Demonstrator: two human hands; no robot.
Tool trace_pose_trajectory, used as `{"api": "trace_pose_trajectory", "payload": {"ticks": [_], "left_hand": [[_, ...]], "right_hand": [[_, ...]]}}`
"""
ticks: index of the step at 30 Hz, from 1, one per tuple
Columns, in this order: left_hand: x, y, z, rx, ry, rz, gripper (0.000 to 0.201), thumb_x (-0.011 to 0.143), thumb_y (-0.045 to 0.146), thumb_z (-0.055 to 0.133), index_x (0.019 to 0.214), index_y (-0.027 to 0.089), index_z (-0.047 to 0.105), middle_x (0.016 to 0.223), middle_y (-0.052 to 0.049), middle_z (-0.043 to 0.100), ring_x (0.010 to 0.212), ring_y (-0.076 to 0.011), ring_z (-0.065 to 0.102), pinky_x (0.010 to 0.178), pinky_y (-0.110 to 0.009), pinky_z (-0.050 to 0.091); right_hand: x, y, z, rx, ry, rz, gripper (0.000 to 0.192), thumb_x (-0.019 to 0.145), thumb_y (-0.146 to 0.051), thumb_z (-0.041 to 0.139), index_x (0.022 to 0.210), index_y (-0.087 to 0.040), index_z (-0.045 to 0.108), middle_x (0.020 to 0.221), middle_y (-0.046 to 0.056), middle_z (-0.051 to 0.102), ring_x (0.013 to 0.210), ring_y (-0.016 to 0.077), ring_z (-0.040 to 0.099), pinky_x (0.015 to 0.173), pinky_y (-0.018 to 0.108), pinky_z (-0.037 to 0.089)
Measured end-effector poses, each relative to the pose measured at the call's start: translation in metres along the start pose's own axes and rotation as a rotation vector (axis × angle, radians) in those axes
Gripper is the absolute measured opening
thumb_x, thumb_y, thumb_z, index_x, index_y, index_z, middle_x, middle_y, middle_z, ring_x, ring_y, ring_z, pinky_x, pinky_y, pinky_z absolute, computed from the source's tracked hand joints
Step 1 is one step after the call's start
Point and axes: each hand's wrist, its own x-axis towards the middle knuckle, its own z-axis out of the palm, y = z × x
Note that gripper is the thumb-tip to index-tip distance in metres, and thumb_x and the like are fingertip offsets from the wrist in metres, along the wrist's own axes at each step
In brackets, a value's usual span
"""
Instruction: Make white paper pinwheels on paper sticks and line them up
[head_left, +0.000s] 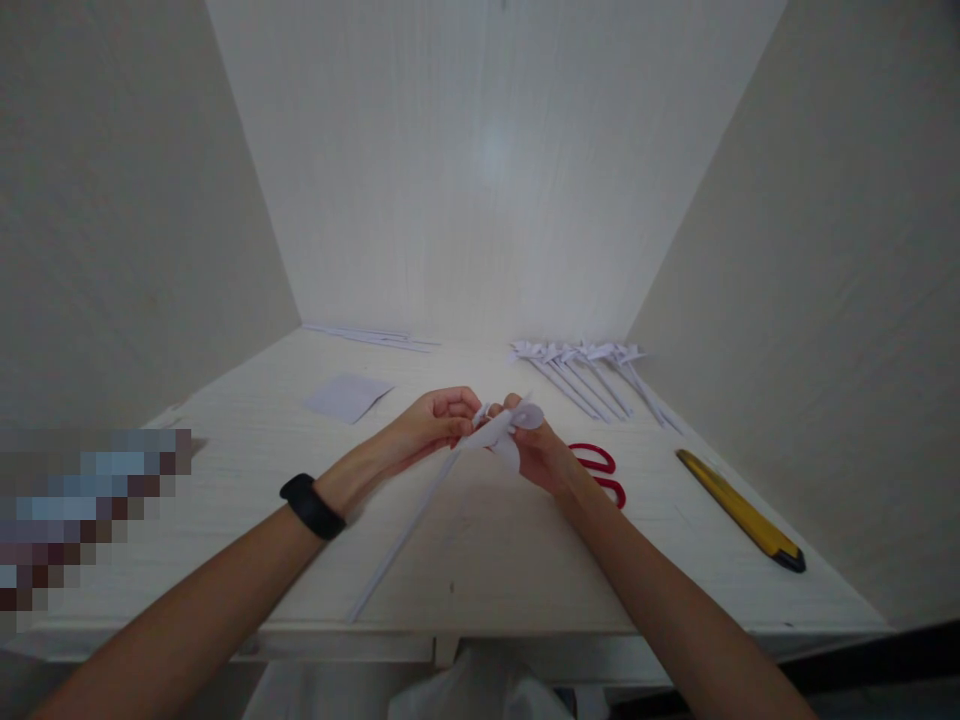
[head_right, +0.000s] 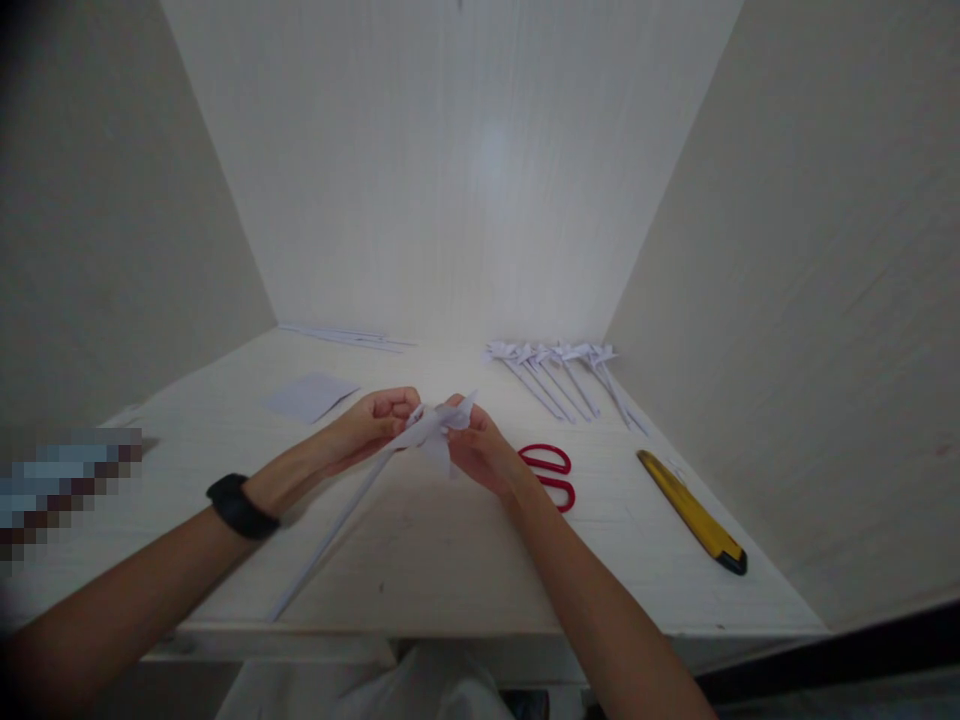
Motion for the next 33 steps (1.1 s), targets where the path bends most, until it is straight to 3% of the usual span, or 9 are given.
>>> {"api": "trace_pose_trajectory", "payload": {"ticks": [6,11,15,21,24,29,33], "left_hand": [[-0.002,0.003,0.006,0.011,0.025,0.024,0.029,0.055,0.028,0.084,0.071,0.016,0.062,0.064,0.001,0.065,0.056,-0.0097,0.055,0.054,-0.021,0.036],[-0.004,0.005,0.009,0.010,-0.020,0.019,0.027,0.055,0.024,0.083,0.070,0.016,0.062,0.063,0.001,0.065,0.055,-0.0093,0.055,0.053,-0.020,0.037],[-0.002,0.004,0.008,0.020,-0.044,0.013,0.032,0.056,0.018,0.082,0.080,0.017,0.060,0.063,0.004,0.064,0.051,-0.0079,0.054,0.046,-0.018,0.034],[0.001,0.002,0.005,0.073,-0.070,0.014,0.035,0.057,0.014,0.078,0.081,0.019,0.053,0.056,0.006,0.062,0.044,-0.0066,0.050,0.038,-0.016,0.031],[0.002,0.002,0.006,0.082,-0.075,-0.006,0.036,0.057,0.014,0.079,0.079,0.019,0.051,0.057,0.006,0.063,0.044,-0.0066,0.050,0.038,-0.016,0.031],[0.004,-0.006,0.000,0.113,-0.076,0.008,0.037,0.064,0.031,0.080,0.080,0.019,0.049,0.059,0.005,0.061,0.047,-0.0074,0.052,0.043,-0.017,0.036],[0.003,-0.014,-0.009,0.218,-0.074,-0.047,0.035,0.085,0.052,0.055,0.090,0.017,0.053,0.072,-0.003,0.066,0.060,-0.0126,0.061,0.058,-0.026,0.047]], "right_hand": [[-0.001,-0.001,0.005,-0.033,-0.032,0.002,0.030,0.057,-0.030,0.085,0.071,-0.023,0.059,0.075,-0.004,0.057,0.070,0.0126,0.056,0.071,0.026,0.044],[-0.002,-0.001,0.005,-0.022,-0.043,-0.008,0.028,0.059,-0.028,0.084,0.070,-0.023,0.059,0.071,-0.005,0.057,0.070,0.0118,0.057,0.070,0.024,0.044],[-0.002,0.001,0.002,-0.045,-0.045,0.045,0.030,0.060,-0.030,0.083,0.075,-0.023,0.058,0.074,-0.004,0.062,0.076,0.0150,0.061,0.074,0.028,0.046],[-0.002,0.003,0.000,-0.094,-0.034,0.083,0.040,0.057,-0.035,0.084,0.088,-0.023,0.061,0.081,0.001,0.068,0.088,0.0215,0.065,0.080,0.036,0.048],[-0.002,0.005,-0.001,-0.118,-0.025,0.099,0.039,0.057,-0.037,0.084,0.086,-0.021,0.063,0.077,0.002,0.068,0.086,0.0227,0.066,0.079,0.037,0.049],[0.000,0.006,-0.002,-0.104,0.071,0.066,0.029,0.057,-0.033,0.083,0.079,-0.021,0.067,0.068,-0.001,0.067,0.066,0.0172,0.064,0.071,0.032,0.051],[0.004,-0.002,-0.002,-0.112,0.245,-0.081,0.024,0.061,-0.037,0.079,0.075,-0.021,0.067,0.071,-0.003,0.068,0.068,0.0146,0.061,0.075,0.029,0.051]]}}
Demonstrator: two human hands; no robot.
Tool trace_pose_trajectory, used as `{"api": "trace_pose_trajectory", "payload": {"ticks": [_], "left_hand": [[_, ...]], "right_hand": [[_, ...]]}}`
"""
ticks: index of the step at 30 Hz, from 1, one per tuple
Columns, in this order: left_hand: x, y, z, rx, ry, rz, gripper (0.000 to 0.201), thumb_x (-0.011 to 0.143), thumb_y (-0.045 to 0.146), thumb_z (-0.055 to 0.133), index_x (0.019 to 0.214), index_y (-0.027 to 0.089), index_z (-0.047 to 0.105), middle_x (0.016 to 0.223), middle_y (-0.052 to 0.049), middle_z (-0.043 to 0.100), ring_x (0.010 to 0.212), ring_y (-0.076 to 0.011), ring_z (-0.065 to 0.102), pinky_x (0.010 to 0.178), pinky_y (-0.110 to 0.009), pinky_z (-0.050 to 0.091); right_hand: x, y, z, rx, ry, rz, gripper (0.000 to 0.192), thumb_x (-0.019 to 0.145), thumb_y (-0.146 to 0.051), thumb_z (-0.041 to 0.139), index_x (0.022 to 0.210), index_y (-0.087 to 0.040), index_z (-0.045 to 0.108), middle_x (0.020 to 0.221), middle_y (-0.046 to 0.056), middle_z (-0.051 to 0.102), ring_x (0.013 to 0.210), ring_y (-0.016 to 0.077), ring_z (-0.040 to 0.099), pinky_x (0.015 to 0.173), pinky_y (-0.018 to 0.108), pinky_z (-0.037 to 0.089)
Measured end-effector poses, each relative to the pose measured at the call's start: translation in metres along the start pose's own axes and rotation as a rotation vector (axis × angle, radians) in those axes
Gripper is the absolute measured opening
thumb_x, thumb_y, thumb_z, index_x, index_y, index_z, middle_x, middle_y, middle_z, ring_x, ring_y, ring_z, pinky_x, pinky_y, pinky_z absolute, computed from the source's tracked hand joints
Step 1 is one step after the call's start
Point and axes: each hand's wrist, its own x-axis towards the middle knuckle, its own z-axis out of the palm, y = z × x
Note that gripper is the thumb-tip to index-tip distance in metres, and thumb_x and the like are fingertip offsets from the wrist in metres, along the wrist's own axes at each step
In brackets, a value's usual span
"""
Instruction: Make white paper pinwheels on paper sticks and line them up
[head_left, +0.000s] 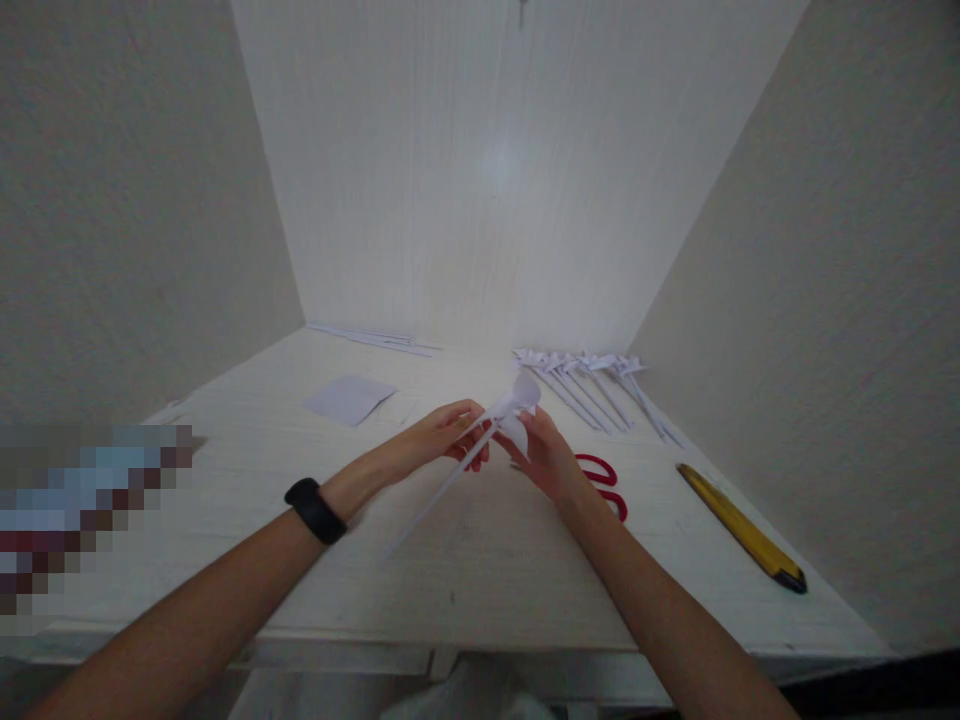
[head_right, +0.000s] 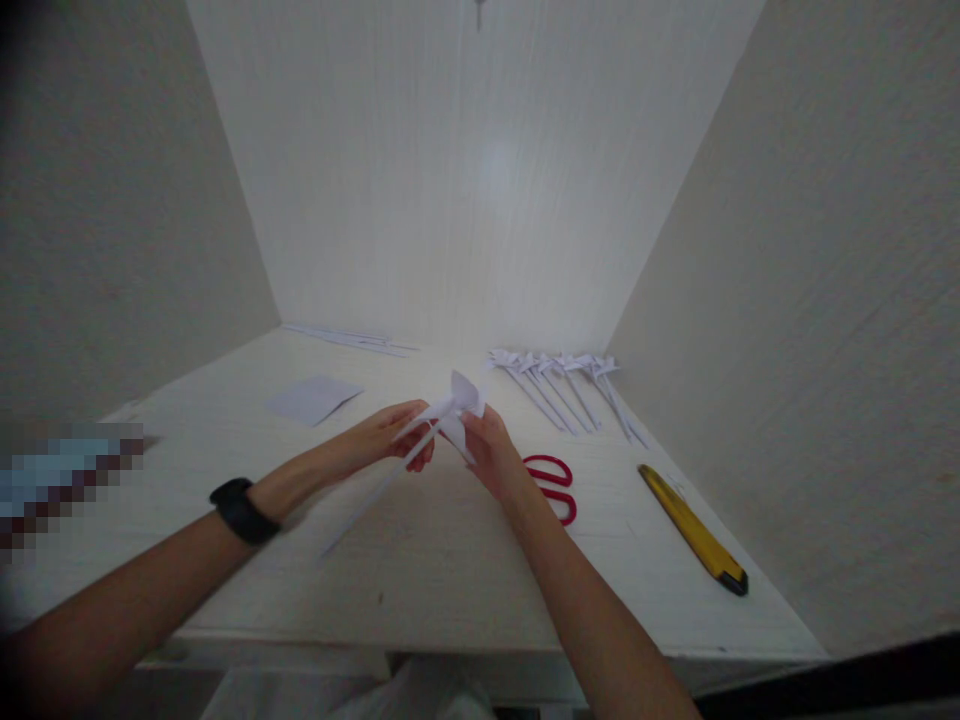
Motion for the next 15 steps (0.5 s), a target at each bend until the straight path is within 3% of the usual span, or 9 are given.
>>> {"api": "trace_pose_trajectory", "payload": {"ticks": [4,8,15], "left_hand": [[-0.002,-0.005,-0.004,0.029,-0.026,-0.091,0.041,0.089,0.055,0.047,0.101,0.017,0.056,0.084,-0.005,0.067,0.067,-0.0150,0.064,0.063,-0.028,0.049],[0.000,-0.011,-0.010,0.090,-0.037,-0.130,0.034,0.085,0.047,0.058,0.100,0.017,0.060,0.082,-0.004,0.066,0.069,-0.0140,0.063,0.061,-0.025,0.046],[0.001,-0.009,-0.020,0.131,0.051,-0.218,0.032,0.077,0.041,0.069,0.092,0.014,0.069,0.078,-0.004,0.065,0.068,-0.0132,0.060,0.065,-0.026,0.044]], "right_hand": [[0.007,-0.005,-0.006,-0.009,0.193,-0.075,0.024,0.061,-0.035,0.077,0.077,-0.021,0.065,0.075,-0.002,0.068,0.074,0.0158,0.061,0.083,0.032,0.050],[0.013,-0.003,-0.014,-0.017,0.308,-0.141,0.022,0.063,-0.032,0.074,0.078,-0.021,0.062,0.076,-0.003,0.068,0.076,0.0136,0.062,0.082,0.029,0.049],[0.018,0.000,-0.028,-0.051,0.455,-0.204,0.027,0.065,-0.034,0.071,0.085,-0.022,0.058,0.090,0.001,0.068,0.090,0.0147,0.062,0.082,0.027,0.048]]}}
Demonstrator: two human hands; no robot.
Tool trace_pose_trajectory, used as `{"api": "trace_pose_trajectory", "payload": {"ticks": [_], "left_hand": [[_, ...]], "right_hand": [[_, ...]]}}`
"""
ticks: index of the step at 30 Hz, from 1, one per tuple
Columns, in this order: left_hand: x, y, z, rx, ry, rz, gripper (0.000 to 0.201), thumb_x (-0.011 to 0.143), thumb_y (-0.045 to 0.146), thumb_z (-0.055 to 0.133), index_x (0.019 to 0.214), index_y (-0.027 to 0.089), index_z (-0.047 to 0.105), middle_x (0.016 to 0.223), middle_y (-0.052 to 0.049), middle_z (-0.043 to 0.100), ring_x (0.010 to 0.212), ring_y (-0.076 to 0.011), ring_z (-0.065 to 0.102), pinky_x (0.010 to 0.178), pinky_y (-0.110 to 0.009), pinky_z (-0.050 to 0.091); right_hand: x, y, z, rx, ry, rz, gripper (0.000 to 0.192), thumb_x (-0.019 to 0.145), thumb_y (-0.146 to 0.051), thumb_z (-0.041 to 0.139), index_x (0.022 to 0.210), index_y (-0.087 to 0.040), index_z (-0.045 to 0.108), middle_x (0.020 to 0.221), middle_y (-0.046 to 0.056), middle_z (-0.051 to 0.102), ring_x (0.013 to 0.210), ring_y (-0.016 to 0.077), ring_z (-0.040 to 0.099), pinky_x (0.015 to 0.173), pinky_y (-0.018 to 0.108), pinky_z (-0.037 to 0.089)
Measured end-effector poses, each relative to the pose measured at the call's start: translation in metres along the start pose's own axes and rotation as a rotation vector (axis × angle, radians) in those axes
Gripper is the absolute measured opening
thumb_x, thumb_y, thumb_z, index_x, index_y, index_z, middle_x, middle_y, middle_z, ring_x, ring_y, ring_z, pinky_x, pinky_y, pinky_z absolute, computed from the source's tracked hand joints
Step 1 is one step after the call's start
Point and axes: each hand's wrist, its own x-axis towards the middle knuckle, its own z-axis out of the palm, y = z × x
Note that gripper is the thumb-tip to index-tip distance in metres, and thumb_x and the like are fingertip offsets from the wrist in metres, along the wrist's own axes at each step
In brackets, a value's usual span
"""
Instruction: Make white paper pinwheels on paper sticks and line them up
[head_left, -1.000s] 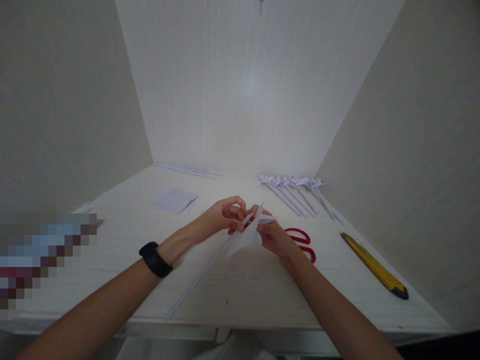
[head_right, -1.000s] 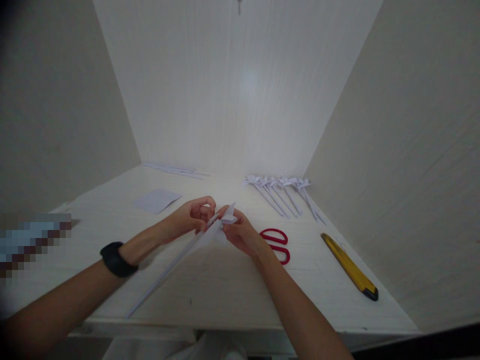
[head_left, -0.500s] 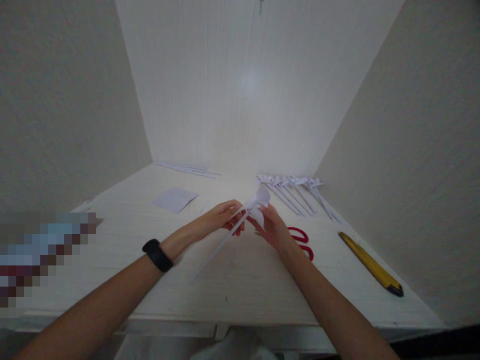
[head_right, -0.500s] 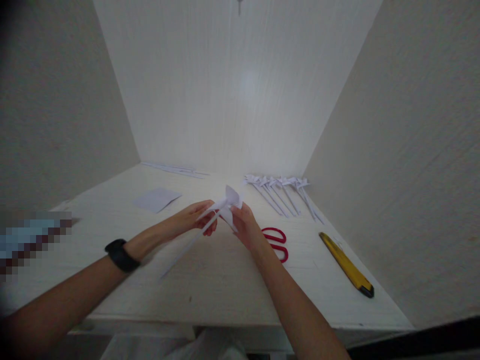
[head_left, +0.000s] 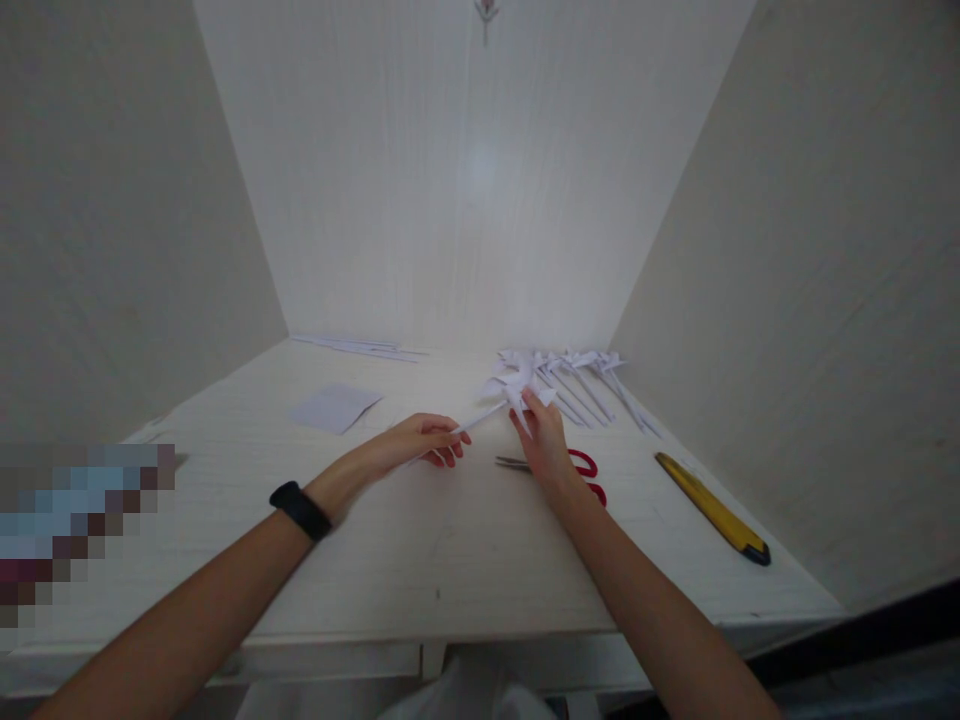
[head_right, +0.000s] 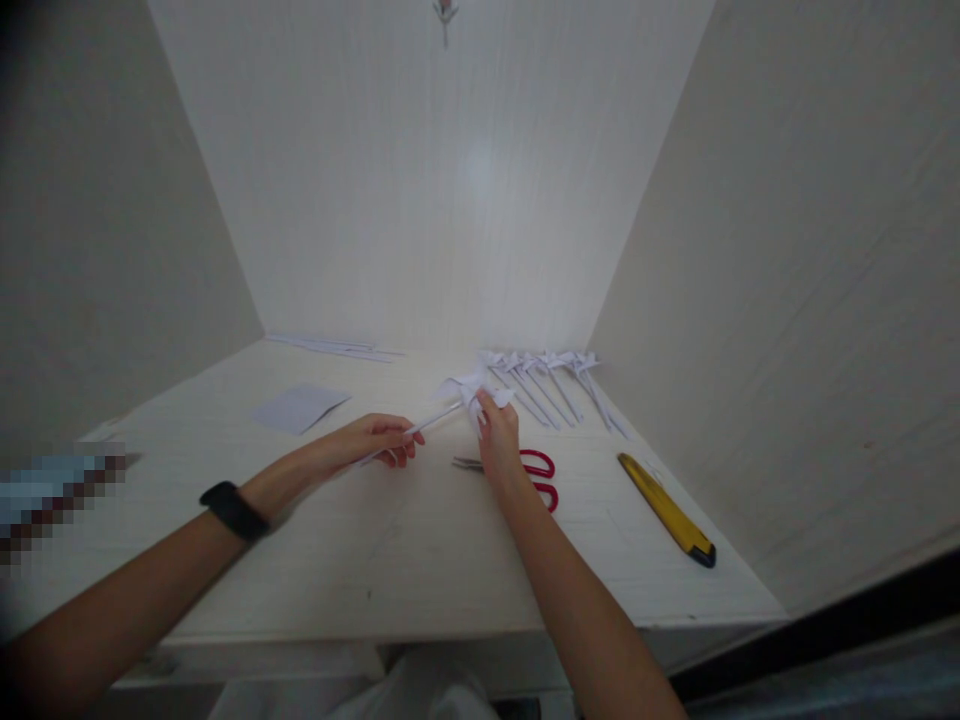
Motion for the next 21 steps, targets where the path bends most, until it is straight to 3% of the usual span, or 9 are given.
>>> {"api": "trace_pose_trajectory", "payload": {"ticks": [5,8,14,17,21], "left_hand": [[0.001,0.001,-0.006,-0.064,0.197,0.056,0.029,0.074,0.038,0.070,0.087,0.013,0.072,0.073,-0.002,0.061,0.067,-0.0110,0.054,0.066,-0.024,0.041],[0.003,-0.002,-0.009,-0.126,0.283,0.119,0.026,0.074,0.037,0.070,0.088,0.015,0.071,0.074,0.000,0.059,0.067,-0.0105,0.052,0.064,-0.022,0.038],[0.005,-0.008,0.006,-0.080,0.183,0.116,0.025,0.074,0.039,0.069,0.078,0.015,0.070,0.072,0.000,0.059,0.067,-0.0113,0.051,0.064,-0.024,0.038],[0.006,-0.009,0.013,-0.024,0.119,0.088,0.029,0.075,0.042,0.069,0.085,0.015,0.073,0.073,-0.002,0.061,0.068,-0.0127,0.052,0.063,-0.024,0.038],[0.009,-0.010,0.008,0.131,0.112,0.106,0.036,0.079,0.048,0.062,0.090,0.015,0.074,0.084,-0.006,0.066,0.074,-0.0147,0.053,0.063,-0.024,0.038]], "right_hand": [[0.006,0.004,-0.006,-0.077,-0.088,0.049,0.039,0.070,-0.058,0.063,0.091,-0.025,0.060,0.109,0.004,0.064,0.092,0.0154,0.060,0.083,0.032,0.049],[0.003,0.009,-0.002,-0.191,-0.212,0.101,0.041,0.068,-0.057,0.066,0.093,-0.024,0.065,0.105,0.006,0.066,0.083,0.0155,0.060,0.076,0.031,0.049],[-0.010,0.015,0.010,-0.440,-0.440,0.053,0.020,0.066,-0.034,0.072,0.079,-0.019,0.072,0.077,0.001,0.068,0.072,0.0148,0.057,0.068,0.027,0.044],[-0.007,0.015,0.008,-0.490,-0.414,-0.030,0.014,0.068,-0.032,0.068,0.071,-0.018,0.070,0.067,-0.001,0.062,0.064,0.0127,0.051,0.064,0.026,0.041],[0.001,0.012,0.001,-0.513,-0.327,-0.111,0.013,0.071,-0.032,0.062,0.070,-0.019,0.064,0.064,-0.002,0.055,0.059,0.0114,0.047,0.059,0.025,0.038]]}}
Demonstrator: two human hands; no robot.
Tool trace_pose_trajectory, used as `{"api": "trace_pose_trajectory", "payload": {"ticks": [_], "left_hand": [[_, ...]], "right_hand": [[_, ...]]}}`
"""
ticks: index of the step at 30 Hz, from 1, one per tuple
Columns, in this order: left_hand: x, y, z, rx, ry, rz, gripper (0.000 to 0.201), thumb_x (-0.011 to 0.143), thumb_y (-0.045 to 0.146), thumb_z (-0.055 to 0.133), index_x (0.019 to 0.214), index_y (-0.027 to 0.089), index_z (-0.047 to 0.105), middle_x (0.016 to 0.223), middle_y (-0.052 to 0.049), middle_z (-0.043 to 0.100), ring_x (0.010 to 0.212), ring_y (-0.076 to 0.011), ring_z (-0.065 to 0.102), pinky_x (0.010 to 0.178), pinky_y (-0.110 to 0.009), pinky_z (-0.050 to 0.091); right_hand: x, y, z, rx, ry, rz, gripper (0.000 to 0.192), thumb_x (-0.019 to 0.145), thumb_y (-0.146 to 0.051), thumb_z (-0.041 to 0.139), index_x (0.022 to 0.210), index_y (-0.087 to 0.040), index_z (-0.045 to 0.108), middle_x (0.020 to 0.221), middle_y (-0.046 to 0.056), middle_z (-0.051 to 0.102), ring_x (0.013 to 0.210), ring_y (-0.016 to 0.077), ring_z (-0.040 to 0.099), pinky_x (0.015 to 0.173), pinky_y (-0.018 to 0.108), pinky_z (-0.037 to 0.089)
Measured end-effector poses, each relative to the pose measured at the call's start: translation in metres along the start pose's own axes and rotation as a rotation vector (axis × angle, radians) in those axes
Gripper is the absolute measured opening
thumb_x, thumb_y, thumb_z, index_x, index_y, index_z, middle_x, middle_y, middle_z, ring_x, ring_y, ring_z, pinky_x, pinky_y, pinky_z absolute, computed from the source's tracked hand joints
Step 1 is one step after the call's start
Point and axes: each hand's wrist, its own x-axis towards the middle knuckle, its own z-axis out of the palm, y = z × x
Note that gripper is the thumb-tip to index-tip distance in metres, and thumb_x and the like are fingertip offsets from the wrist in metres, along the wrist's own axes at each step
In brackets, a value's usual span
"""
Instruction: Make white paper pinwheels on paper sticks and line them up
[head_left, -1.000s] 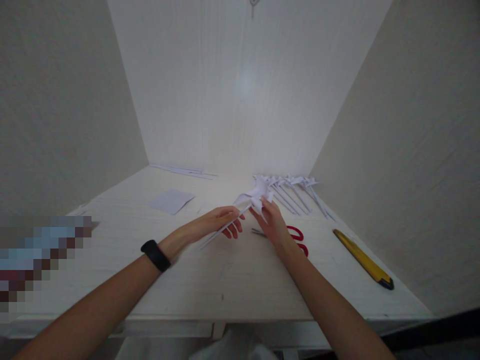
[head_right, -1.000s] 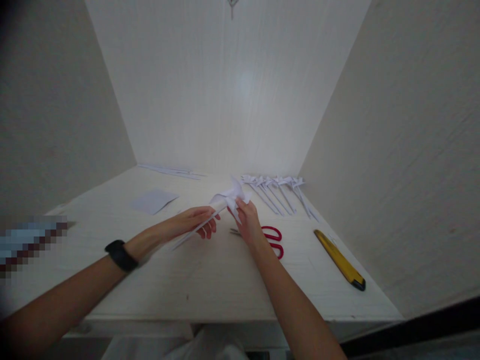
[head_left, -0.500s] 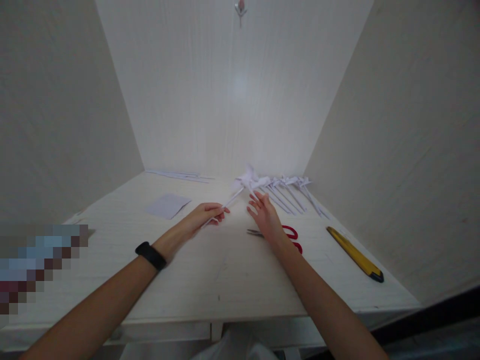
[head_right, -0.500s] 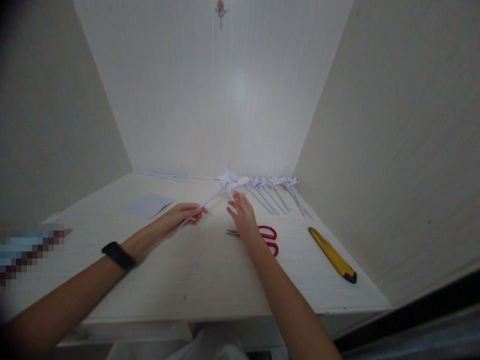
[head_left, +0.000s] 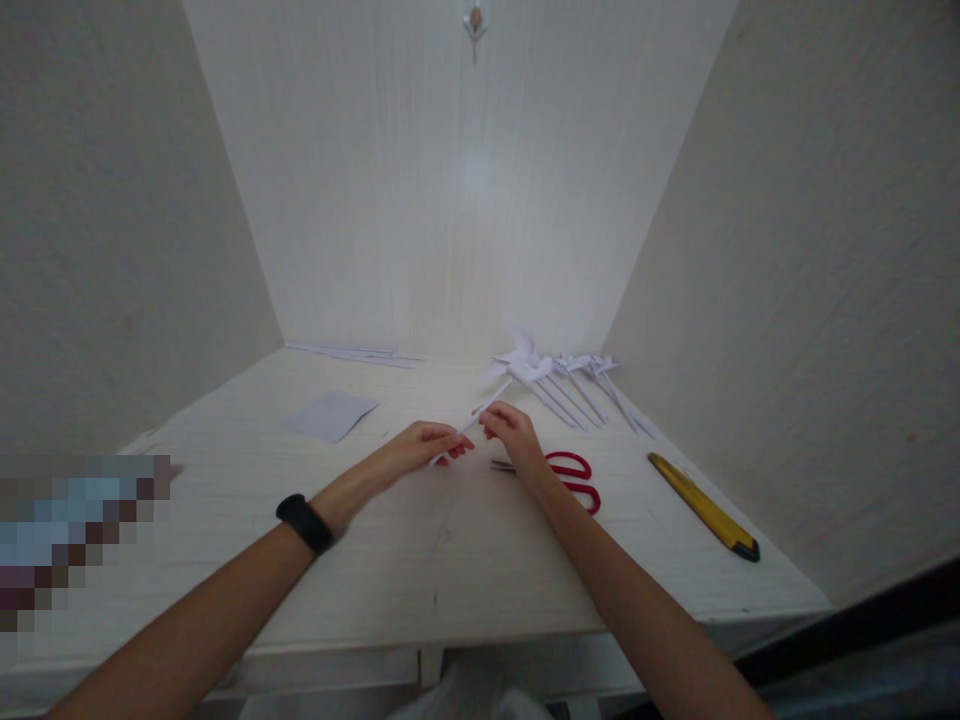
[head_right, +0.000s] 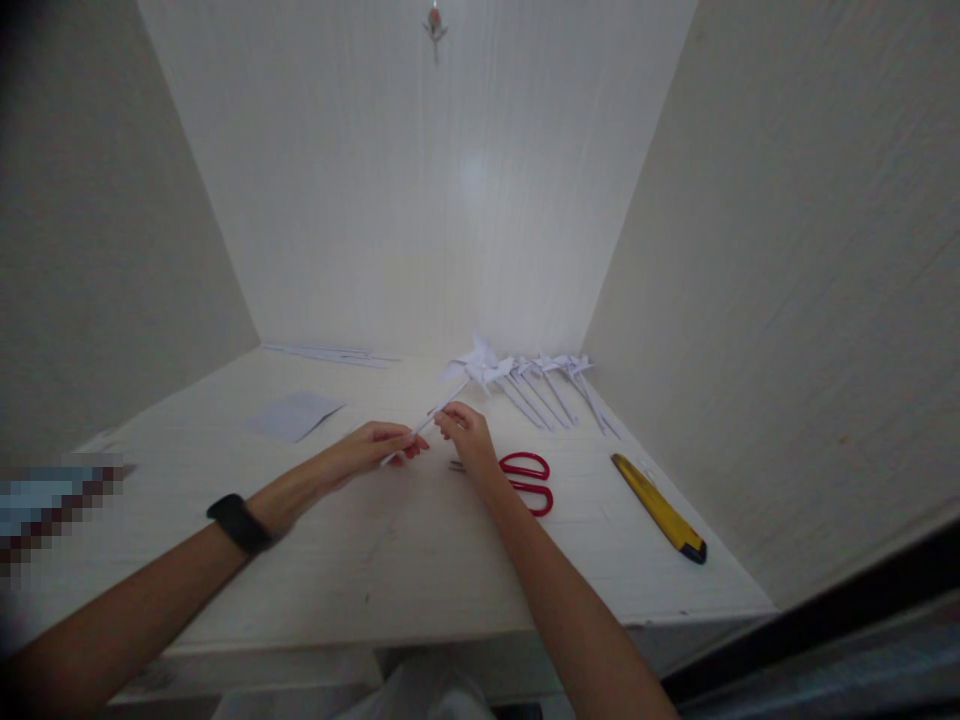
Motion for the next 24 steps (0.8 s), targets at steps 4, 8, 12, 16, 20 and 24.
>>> {"api": "trace_pose_trajectory", "payload": {"ticks": [4,8,12,16,20,24], "left_hand": [[0.001,-0.002,-0.006,0.193,-0.007,0.011,0.037,0.078,0.046,0.062,0.090,0.013,0.075,0.062,0.000,0.056,0.052,-0.0089,0.039,0.049,-0.023,0.024],[0.001,-0.004,-0.002,0.127,-0.019,-0.046,0.030,0.075,0.040,0.065,0.084,0.013,0.075,0.052,0.004,0.047,0.046,-0.0078,0.036,0.045,-0.022,0.024],[0.004,-0.009,0.001,0.077,-0.003,-0.050,0.023,0.069,0.034,0.068,0.079,0.013,0.073,0.053,0.002,0.054,0.049,-0.0104,0.047,0.050,-0.024,0.037],[0.005,-0.009,0.001,0.035,-0.007,-0.057,0.021,0.062,0.027,0.073,0.080,0.014,0.072,0.060,0.001,0.063,0.054,-0.0125,0.055,0.057,-0.027,0.044],[0.004,-0.008,0.001,0.005,-0.008,-0.067,0.023,0.063,0.026,0.073,0.083,0.015,0.071,0.069,-0.002,0.068,0.060,-0.0142,0.060,0.062,-0.028,0.047],[0.004,-0.008,0.001,0.001,-0.011,-0.079,0.022,0.066,0.027,0.072,0.084,0.014,0.071,0.070,-0.003,0.068,0.060,-0.0138,0.060,0.061,-0.028,0.046]], "right_hand": [[0.001,0.002,-0.001,-0.028,0.014,-0.017,0.016,0.075,-0.034,0.057,0.077,-0.019,0.064,0.067,-0.002,0.056,0.058,0.0105,0.047,0.056,0.024,0.038],[-0.002,0.002,0.006,-0.088,-0.107,-0.013,0.019,0.074,-0.034,0.061,0.079,-0.017,0.069,0.070,0.000,0.063,0.059,0.0111,0.050,0.056,0.024,0.040],[-0.007,0.002,0.011,-0.146,-0.210,-0.023,0.014,0.074,-0.030,0.065,0.076,-0.018,0.070,0.066,-0.001,0.064,0.061,0.0116,0.054,0.060,0.023,0.042],[-0.008,0.002,0.012,-0.174,-0.198,-0.018,0.011,0.077,-0.027,0.059,0.076,-0.018,0.064,0.065,-0.002,0.062,0.061,0.0115,0.056,0.060,0.023,0.044],[-0.007,0.002,0.011,-0.216,-0.117,-0.004,0.016,0.085,-0.027,0.041,0.080,-0.020,0.054,0.069,-0.002,0.061,0.061,0.0114,0.058,0.057,0.022,0.045],[-0.005,-0.002,0.003,-0.365,0.027,-0.013,0.022,0.088,-0.030,0.034,0.091,-0.020,0.054,0.064,-0.003,0.054,0.055,0.0121,0.052,0.055,0.023,0.041]]}}
